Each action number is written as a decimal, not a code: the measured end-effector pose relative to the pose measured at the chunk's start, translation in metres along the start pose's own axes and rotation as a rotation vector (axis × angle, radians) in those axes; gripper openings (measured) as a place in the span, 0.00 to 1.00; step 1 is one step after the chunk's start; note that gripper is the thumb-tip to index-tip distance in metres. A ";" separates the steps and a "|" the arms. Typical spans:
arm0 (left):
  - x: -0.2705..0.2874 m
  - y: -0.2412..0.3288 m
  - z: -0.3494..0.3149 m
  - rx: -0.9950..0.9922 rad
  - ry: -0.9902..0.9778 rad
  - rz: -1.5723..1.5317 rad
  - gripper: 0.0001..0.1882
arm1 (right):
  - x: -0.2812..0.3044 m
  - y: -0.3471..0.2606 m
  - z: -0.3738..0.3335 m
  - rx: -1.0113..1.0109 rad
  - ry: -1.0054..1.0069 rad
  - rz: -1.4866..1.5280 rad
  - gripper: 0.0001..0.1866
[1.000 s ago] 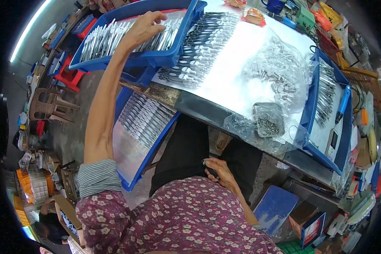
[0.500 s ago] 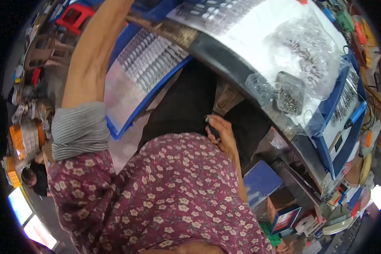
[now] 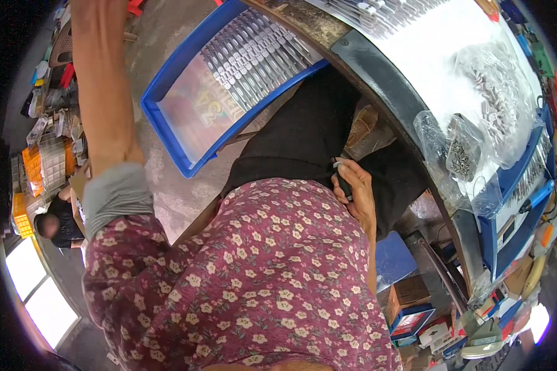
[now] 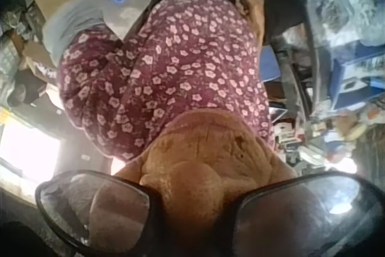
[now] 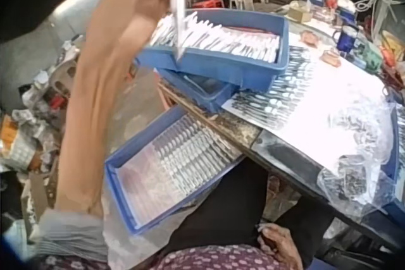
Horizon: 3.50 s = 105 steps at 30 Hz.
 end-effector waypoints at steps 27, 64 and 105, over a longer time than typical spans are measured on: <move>-0.164 -0.157 -0.253 0.893 0.064 0.319 0.13 | -0.028 -0.009 -0.013 0.290 0.051 -0.599 0.16; -0.192 -0.156 -0.254 0.727 -0.183 1.014 0.10 | -0.042 -0.018 -0.019 0.554 -0.005 -1.904 0.22; -0.183 -0.156 -0.244 0.771 -0.123 0.900 0.07 | -0.027 -0.007 -0.015 0.175 0.037 -0.468 0.15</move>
Point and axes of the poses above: each hand's wrist, its own z-axis towards the middle knuckle, its own x-axis out of the back of the hand, y = z × x, the point moved 3 cm from there along z, towards the middle knuckle, and after that the axes turned 8 degrees about -y, right-handed, at the moved point
